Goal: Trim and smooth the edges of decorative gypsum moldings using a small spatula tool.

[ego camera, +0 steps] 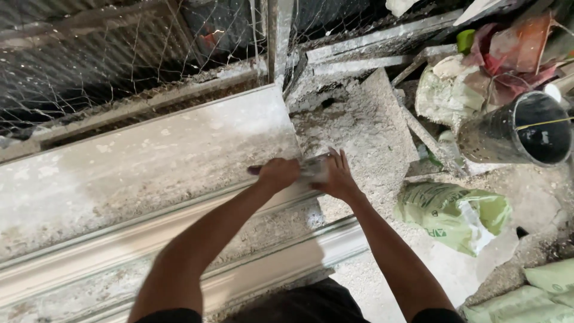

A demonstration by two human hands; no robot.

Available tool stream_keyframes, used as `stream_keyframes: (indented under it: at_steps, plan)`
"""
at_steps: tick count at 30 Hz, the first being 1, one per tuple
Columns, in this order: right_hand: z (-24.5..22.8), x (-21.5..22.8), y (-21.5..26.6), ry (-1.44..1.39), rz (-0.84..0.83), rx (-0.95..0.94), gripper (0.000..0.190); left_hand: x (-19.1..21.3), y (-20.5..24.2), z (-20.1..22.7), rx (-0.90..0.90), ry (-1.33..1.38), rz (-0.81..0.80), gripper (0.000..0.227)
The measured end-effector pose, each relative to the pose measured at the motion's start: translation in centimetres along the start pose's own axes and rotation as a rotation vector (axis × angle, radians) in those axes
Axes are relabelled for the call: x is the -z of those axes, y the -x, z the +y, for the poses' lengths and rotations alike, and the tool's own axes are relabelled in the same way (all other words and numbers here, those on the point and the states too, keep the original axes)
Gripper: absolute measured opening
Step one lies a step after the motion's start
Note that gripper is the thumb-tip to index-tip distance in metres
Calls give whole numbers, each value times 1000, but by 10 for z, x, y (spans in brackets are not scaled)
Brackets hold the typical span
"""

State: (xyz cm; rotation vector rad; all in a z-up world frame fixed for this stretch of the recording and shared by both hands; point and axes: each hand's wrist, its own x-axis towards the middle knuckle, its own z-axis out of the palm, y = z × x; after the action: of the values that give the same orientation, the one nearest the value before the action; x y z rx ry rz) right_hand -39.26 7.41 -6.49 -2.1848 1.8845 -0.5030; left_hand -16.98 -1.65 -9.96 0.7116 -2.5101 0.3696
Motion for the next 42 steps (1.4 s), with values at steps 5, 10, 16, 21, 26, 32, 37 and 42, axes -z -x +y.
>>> stream_keyframes:
  at_steps: [5, 10, 16, 21, 26, 32, 37, 42]
  plan:
    - [-8, 14, 6, -144, -62, -157, 99, 20, -2, -4, 7, 272, -629, 11]
    - [-21, 17, -1, -14, -175, -209, 96, 10, -37, 22, 4, 173, -365, 5]
    - [3, -2, -1, -56, -267, -374, 116, 41, -27, -5, -58, 243, -544, 8]
    - [-10, 7, -8, -87, -293, -412, 115, 6, -44, 22, 31, 211, -410, 8]
    - [-3, 1, -9, 3, -213, -309, 115, 31, -26, 0, -71, 152, -434, 15]
    - [13, -16, 2, -184, -11, -221, 110, 14, -49, 25, -40, 2, -261, 17]
    - [9, -14, 5, -69, 24, -145, 109, 44, -34, 2, 4, 173, -424, 13]
    - [16, -19, 2, -183, 23, -180, 109, 22, -57, 25, 53, 134, -354, 10]
